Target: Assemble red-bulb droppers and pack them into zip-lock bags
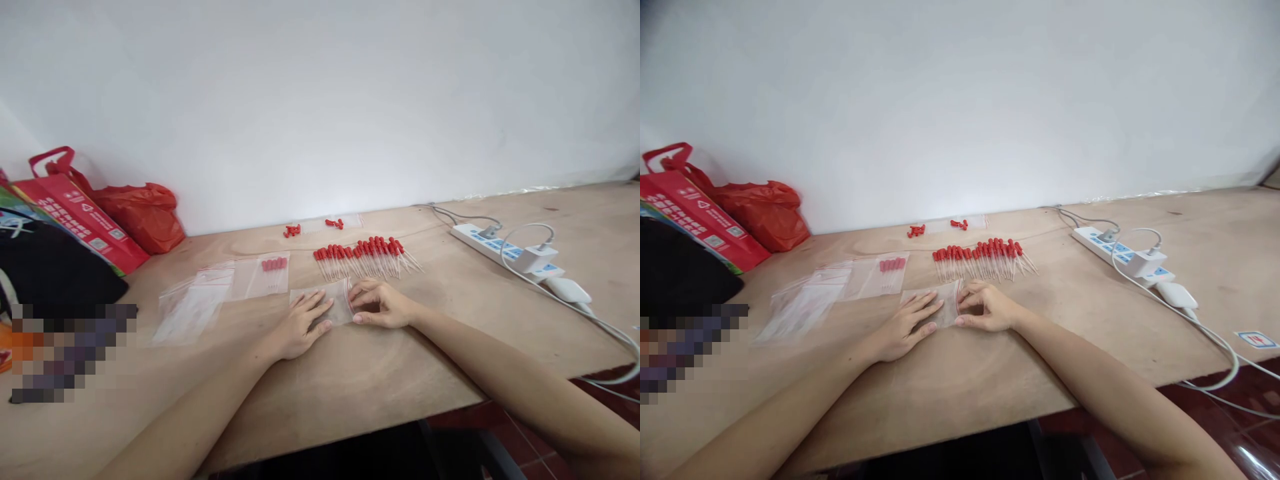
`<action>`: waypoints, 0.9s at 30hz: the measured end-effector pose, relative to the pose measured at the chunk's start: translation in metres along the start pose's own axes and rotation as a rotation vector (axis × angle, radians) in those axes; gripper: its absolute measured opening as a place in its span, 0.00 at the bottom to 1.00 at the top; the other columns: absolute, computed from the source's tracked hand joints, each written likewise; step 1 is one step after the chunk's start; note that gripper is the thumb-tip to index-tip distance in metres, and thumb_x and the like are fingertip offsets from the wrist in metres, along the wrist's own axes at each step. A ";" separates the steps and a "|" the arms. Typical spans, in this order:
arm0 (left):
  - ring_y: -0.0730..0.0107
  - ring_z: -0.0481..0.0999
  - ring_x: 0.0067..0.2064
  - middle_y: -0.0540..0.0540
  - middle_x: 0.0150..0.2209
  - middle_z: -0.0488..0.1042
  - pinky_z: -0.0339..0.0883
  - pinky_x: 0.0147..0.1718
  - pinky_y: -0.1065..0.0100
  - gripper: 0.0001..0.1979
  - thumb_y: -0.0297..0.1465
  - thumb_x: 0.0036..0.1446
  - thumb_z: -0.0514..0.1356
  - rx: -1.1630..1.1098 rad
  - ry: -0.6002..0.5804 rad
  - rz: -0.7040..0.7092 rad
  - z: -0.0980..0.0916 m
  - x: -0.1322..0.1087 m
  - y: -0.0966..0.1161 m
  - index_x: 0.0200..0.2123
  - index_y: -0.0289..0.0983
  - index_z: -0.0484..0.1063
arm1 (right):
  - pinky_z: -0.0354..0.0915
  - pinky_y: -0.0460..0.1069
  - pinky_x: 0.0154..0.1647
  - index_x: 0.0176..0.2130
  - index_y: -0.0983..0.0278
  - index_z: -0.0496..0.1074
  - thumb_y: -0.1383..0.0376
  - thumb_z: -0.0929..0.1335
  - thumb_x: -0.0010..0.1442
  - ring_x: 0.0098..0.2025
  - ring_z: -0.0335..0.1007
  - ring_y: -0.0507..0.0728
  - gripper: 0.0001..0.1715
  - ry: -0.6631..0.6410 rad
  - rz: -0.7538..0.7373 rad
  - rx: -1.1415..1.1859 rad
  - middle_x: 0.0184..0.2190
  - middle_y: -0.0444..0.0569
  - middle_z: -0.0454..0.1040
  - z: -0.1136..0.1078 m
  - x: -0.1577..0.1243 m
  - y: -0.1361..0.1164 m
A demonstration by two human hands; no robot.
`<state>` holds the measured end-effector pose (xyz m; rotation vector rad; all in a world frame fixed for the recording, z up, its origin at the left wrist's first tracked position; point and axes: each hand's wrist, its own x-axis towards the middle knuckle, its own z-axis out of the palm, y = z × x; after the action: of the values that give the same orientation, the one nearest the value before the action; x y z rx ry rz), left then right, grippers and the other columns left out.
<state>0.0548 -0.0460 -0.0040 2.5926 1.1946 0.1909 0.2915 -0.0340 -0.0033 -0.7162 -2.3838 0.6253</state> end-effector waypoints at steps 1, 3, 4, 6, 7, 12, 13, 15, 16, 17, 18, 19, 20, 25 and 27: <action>0.63 0.45 0.62 0.45 0.61 0.47 0.38 0.58 0.55 0.24 0.43 0.59 0.44 -0.002 0.003 -0.001 0.000 0.000 0.000 0.57 0.42 0.53 | 0.59 0.52 0.46 0.38 0.63 0.74 0.56 0.67 0.51 0.42 0.65 0.56 0.17 -0.027 -0.017 0.015 0.38 0.52 0.72 0.002 0.000 0.000; 0.63 0.45 0.61 0.45 0.61 0.48 0.38 0.58 0.55 0.25 0.43 0.59 0.45 -0.004 0.017 0.001 0.001 0.000 0.000 0.57 0.41 0.53 | 0.58 0.53 0.48 0.43 0.64 0.72 0.58 0.65 0.54 0.45 0.65 0.56 0.19 -0.066 -0.032 0.031 0.42 0.53 0.71 0.008 0.001 0.000; 0.63 0.46 0.61 0.45 0.61 0.48 0.39 0.58 0.55 0.25 0.43 0.58 0.45 -0.007 0.026 0.001 0.001 0.000 0.000 0.57 0.40 0.52 | 0.56 0.53 0.50 0.45 0.63 0.70 0.58 0.63 0.56 0.46 0.64 0.56 0.19 -0.075 -0.031 0.029 0.44 0.53 0.70 0.010 0.001 0.000; 0.64 0.47 0.61 0.45 0.60 0.49 0.41 0.58 0.57 0.26 0.42 0.59 0.45 -0.024 0.049 -0.009 0.000 -0.001 -0.002 0.58 0.38 0.50 | 0.53 0.55 0.53 0.46 0.61 0.69 0.60 0.61 0.58 0.51 0.60 0.56 0.18 -0.076 -0.023 0.025 0.48 0.53 0.67 0.012 0.001 0.002; 0.64 0.48 0.61 0.44 0.60 0.50 0.43 0.58 0.58 0.26 0.41 0.59 0.44 -0.041 0.062 -0.019 -0.001 -0.001 -0.003 0.59 0.38 0.49 | 0.52 0.54 0.54 0.46 0.61 0.69 0.61 0.60 0.59 0.54 0.58 0.56 0.18 -0.071 -0.011 0.038 0.51 0.53 0.64 0.013 0.000 0.002; 0.65 0.56 0.58 0.45 0.58 0.55 0.51 0.55 0.60 0.26 0.40 0.58 0.46 -0.119 0.071 -0.042 -0.006 -0.007 -0.013 0.59 0.39 0.49 | 0.55 0.52 0.53 0.40 0.61 0.74 0.59 0.63 0.56 0.58 0.52 0.57 0.15 -0.062 0.075 0.216 0.55 0.51 0.58 0.004 -0.002 0.005; 0.65 0.56 0.58 0.46 0.58 0.56 0.51 0.55 0.60 0.26 0.40 0.58 0.47 -0.121 0.068 -0.033 -0.007 -0.008 -0.014 0.58 0.40 0.50 | 0.55 0.52 0.53 0.38 0.61 0.75 0.58 0.64 0.55 0.57 0.52 0.57 0.14 -0.062 0.081 0.243 0.54 0.51 0.59 0.002 -0.002 0.006; 0.65 0.56 0.58 0.47 0.58 0.57 0.51 0.56 0.59 0.25 0.41 0.57 0.49 -0.121 0.069 -0.006 -0.008 -0.011 -0.016 0.57 0.41 0.53 | 0.55 0.53 0.53 0.34 0.61 0.76 0.58 0.65 0.53 0.56 0.54 0.57 0.13 -0.062 0.095 0.279 0.52 0.52 0.62 -0.003 -0.003 0.007; 0.64 0.56 0.58 0.47 0.57 0.57 0.51 0.56 0.59 0.25 0.41 0.56 0.50 -0.119 0.071 0.007 -0.008 -0.011 -0.017 0.56 0.41 0.55 | 0.55 0.52 0.52 0.33 0.62 0.76 0.58 0.66 0.52 0.55 0.56 0.57 0.13 -0.066 0.109 0.291 0.50 0.52 0.64 -0.005 -0.004 0.008; 0.64 0.56 0.58 0.47 0.57 0.58 0.51 0.55 0.59 0.25 0.42 0.55 0.51 -0.118 0.071 0.019 -0.009 -0.012 -0.017 0.55 0.42 0.56 | 0.56 0.52 0.51 0.32 0.62 0.76 0.58 0.67 0.51 0.53 0.59 0.57 0.12 -0.077 0.125 0.301 0.48 0.52 0.66 -0.007 -0.005 0.009; 0.63 0.57 0.57 0.47 0.57 0.59 0.52 0.55 0.58 0.25 0.42 0.54 0.52 -0.117 0.069 0.030 -0.010 -0.012 -0.017 0.54 0.42 0.58 | 0.58 0.52 0.50 0.31 0.62 0.76 0.57 0.67 0.50 0.51 0.61 0.56 0.12 -0.091 0.143 0.308 0.46 0.51 0.68 -0.009 -0.005 0.011; 0.62 0.57 0.57 0.47 0.57 0.59 0.52 0.55 0.58 0.25 0.42 0.53 0.53 -0.117 0.065 0.040 -0.011 -0.013 -0.017 0.54 0.42 0.59 | 0.60 0.51 0.47 0.29 0.63 0.76 0.57 0.68 0.50 0.47 0.64 0.56 0.12 -0.100 0.162 0.314 0.43 0.51 0.70 -0.011 -0.006 0.013; 0.62 0.57 0.57 0.47 0.56 0.59 0.52 0.55 0.57 0.25 0.42 0.53 0.54 -0.118 0.061 0.047 -0.011 -0.013 -0.017 0.53 0.42 0.60 | 0.61 0.50 0.44 0.27 0.64 0.76 0.57 0.68 0.49 0.44 0.66 0.55 0.13 -0.100 0.182 0.319 0.41 0.50 0.71 -0.013 -0.006 0.015; 0.61 0.57 0.57 0.46 0.56 0.59 0.52 0.55 0.56 0.25 0.41 0.52 0.55 -0.116 0.045 0.040 -0.014 -0.013 -0.017 0.53 0.42 0.60 | 0.62 0.46 0.30 0.24 0.66 0.72 0.58 0.66 0.50 0.29 0.67 0.52 0.14 0.187 0.408 0.151 0.26 0.47 0.73 -0.022 0.006 0.039; 0.61 0.56 0.57 0.46 0.56 0.59 0.51 0.55 0.55 0.25 0.41 0.52 0.55 -0.118 0.040 0.035 -0.014 -0.013 -0.016 0.53 0.42 0.60 | 0.61 0.45 0.29 0.26 0.66 0.72 0.61 0.67 0.49 0.27 0.67 0.52 0.09 0.351 0.530 -0.024 0.24 0.46 0.72 -0.023 0.020 0.051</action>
<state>0.0312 -0.0434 0.0049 2.5190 1.1169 0.3124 0.3095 0.0223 -0.0077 -1.3667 -1.8829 0.6167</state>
